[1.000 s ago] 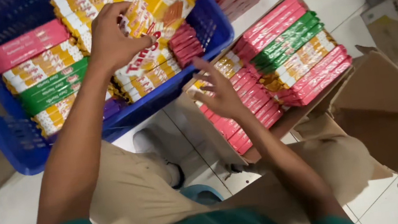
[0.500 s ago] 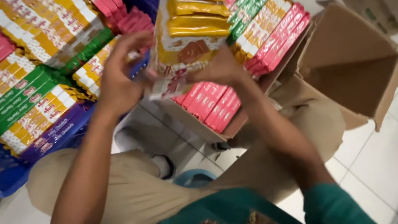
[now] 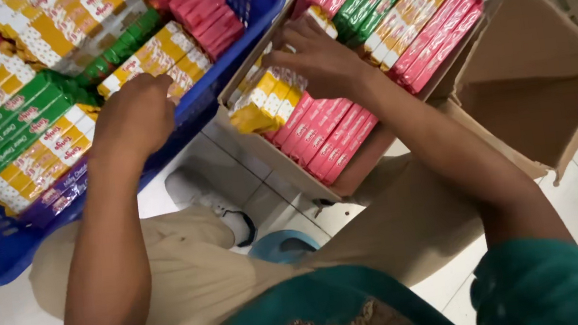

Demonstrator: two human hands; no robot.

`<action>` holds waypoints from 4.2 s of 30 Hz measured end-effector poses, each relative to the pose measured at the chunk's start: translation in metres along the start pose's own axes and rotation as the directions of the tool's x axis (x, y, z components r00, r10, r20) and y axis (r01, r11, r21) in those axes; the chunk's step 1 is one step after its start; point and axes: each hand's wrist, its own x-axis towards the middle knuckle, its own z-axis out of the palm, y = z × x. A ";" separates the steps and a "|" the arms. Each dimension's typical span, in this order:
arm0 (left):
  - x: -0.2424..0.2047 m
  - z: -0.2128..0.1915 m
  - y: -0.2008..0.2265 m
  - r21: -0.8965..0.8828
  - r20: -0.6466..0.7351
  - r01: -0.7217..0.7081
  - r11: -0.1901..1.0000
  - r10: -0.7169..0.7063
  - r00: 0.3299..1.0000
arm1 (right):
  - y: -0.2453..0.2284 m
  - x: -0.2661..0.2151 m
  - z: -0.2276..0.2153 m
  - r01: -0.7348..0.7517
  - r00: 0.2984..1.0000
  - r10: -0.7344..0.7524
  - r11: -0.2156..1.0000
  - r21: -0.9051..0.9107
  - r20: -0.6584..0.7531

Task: The person transfers stacks of packaged snack bars from a blue plastic crate into a cardboard box. They handle the items by hand, moving them in batches and arranging them neatly inside the box.

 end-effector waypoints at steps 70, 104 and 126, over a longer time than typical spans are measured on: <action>0.021 0.106 -0.147 -0.022 0.089 0.153 0.988 -0.151 0.985 | -0.068 0.059 0.021 -0.110 0.993 0.103 0.980 0.168 0.051; -0.092 0.021 -0.137 -0.189 -0.194 0.091 0.978 -0.128 0.973 | -0.067 0.060 0.021 0.042 0.999 -0.045 0.994 0.099 0.024; -0.116 0.015 -0.115 -0.383 -0.129 0.122 0.915 -0.184 0.974 | -0.061 0.055 0.031 -0.027 0.998 0.023 0.997 0.066 0.057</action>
